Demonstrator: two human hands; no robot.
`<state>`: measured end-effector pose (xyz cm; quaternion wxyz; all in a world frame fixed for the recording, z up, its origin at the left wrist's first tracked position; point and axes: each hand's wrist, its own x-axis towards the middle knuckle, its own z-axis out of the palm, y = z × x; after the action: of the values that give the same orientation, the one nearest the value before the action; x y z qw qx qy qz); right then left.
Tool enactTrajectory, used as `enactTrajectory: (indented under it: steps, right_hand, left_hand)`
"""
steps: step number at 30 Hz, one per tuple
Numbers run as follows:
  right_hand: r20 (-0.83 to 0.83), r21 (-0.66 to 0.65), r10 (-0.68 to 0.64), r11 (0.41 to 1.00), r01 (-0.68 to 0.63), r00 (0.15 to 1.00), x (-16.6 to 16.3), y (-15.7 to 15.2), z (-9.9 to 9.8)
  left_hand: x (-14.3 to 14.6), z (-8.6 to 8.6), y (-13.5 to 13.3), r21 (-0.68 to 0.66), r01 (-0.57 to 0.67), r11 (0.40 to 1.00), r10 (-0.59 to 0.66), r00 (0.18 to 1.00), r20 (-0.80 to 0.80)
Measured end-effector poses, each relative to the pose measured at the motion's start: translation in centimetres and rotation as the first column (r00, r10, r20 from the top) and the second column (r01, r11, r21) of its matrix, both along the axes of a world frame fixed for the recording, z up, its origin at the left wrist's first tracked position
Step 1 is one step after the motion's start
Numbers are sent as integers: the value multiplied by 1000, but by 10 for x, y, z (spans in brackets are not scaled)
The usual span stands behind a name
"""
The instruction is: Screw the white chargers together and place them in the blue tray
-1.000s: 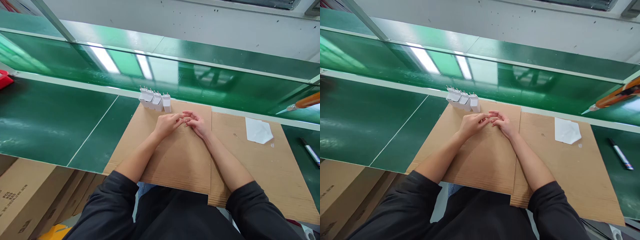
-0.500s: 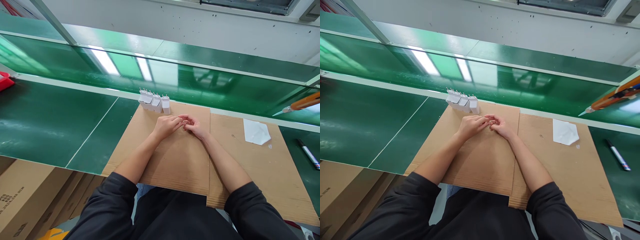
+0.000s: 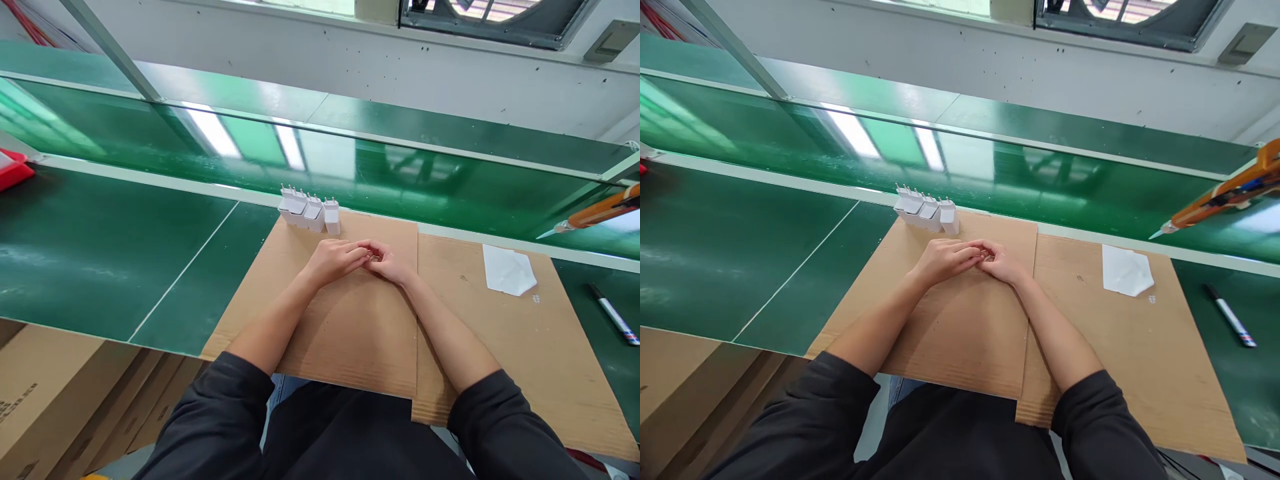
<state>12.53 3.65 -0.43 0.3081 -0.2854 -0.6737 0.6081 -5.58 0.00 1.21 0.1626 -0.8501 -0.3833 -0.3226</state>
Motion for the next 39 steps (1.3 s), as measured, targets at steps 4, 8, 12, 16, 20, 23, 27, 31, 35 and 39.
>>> enactTrajectory:
  steps: [4,8,12,16,20,23,27,31,35,39]
  right_hand:
    - [26,12,53,999,-53,998,1,-1,2]
    - [34,-4,83,997,-83,996,0,-3,4]
    - [40,5,98,995,-98,994,0,-5,5]
    - [49,6,100,995,-101,994,0,-6,7]
    - [72,18,91,996,-92,993,0,-7,10]
    - [96,33,87,995,-90,992,1,-7,10]
    - [110,47,95,994,-101,989,2,-6,9]
    - [142,85,90,991,-103,986,3,-5,9]
    - [165,131,78,986,-101,983,4,-5,11]
    - [197,162,72,981,-105,978,5,-5,12]
  left_hand:
    - [1,1,0,-19,23,1000,-23,1000,-6]
    - [2,1,0,-20,57,998,-58,998,-19]
    - [3,-1,0,-29,59,998,-60,997,-56]
    - [3,-3,-1,-36,60,998,-63,995,-79]
    - [5,-4,-1,-6,56,998,-56,994,-97]
    - [6,-4,-1,-24,46,999,-48,992,-113]
    - [7,-3,-2,-33,51,998,-55,990,-127]
    - [7,-2,-2,-48,71,996,-76,990,-117]
    - [9,-1,-3,-16,77,997,-79,989,-129]
    - [12,2,-4,21,116,993,-112,981,-157]
